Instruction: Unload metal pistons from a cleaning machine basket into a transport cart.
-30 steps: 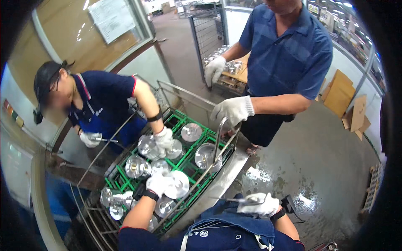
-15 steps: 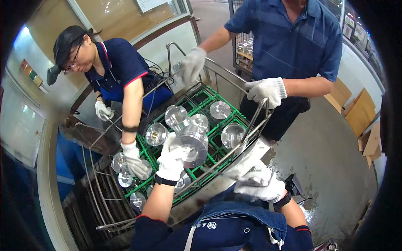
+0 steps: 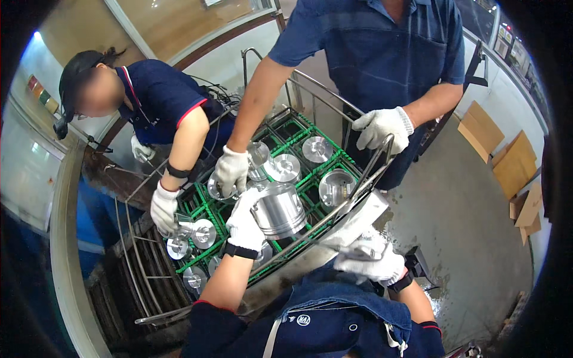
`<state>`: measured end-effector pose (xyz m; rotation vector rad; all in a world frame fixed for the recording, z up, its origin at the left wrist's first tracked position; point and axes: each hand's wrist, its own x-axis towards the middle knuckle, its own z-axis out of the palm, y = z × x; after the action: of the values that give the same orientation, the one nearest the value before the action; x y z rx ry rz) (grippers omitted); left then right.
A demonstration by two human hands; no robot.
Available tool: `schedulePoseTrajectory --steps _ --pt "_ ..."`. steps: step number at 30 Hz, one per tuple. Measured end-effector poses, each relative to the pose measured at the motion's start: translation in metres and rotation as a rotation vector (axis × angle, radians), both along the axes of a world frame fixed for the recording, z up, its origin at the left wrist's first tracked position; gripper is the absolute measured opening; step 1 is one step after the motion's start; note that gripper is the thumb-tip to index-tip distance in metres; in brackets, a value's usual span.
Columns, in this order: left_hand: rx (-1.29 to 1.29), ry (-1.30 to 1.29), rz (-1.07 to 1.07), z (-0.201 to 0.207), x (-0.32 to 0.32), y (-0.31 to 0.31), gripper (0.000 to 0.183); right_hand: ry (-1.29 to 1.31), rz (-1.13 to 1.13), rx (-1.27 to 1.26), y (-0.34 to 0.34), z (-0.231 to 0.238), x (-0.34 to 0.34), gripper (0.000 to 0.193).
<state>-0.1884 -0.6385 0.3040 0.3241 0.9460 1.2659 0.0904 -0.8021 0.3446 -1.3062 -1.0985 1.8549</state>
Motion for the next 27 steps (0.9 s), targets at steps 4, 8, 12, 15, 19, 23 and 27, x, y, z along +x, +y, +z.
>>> schedulePoseTrajectory --steps 4,8,12,15,19,23,27 --pt "0.178 0.158 -0.095 -0.006 -0.004 0.009 0.017 -0.245 -0.003 0.119 0.013 0.011 -0.002 0.042" --pt "0.272 0.348 -0.245 -0.044 -0.004 0.037 0.041 -0.349 0.185 0.283 0.001 0.013 -0.007 0.043" --pt "0.261 0.310 -0.233 -0.065 0.027 0.042 0.042 -0.596 0.005 0.442 0.008 -0.038 0.002 0.033" --pt "0.248 0.315 -0.261 -0.084 0.026 0.042 0.040 -0.648 0.052 1.013 0.012 -0.007 -0.005 0.029" --pt "0.217 0.402 -0.351 -0.085 0.018 0.043 0.034 -0.760 -0.060 0.452 0.024 -0.026 -0.005 0.028" --pt "0.326 1.193 -0.512 -0.045 -0.016 0.041 0.033 -0.696 0.165 0.840 0.023 -0.019 -0.004 0.029" --pt "0.253 1.858 -0.971 -0.012 -0.062 0.019 0.047 -0.763 -0.034 0.279 0.028 -0.009 0.002 0.025"
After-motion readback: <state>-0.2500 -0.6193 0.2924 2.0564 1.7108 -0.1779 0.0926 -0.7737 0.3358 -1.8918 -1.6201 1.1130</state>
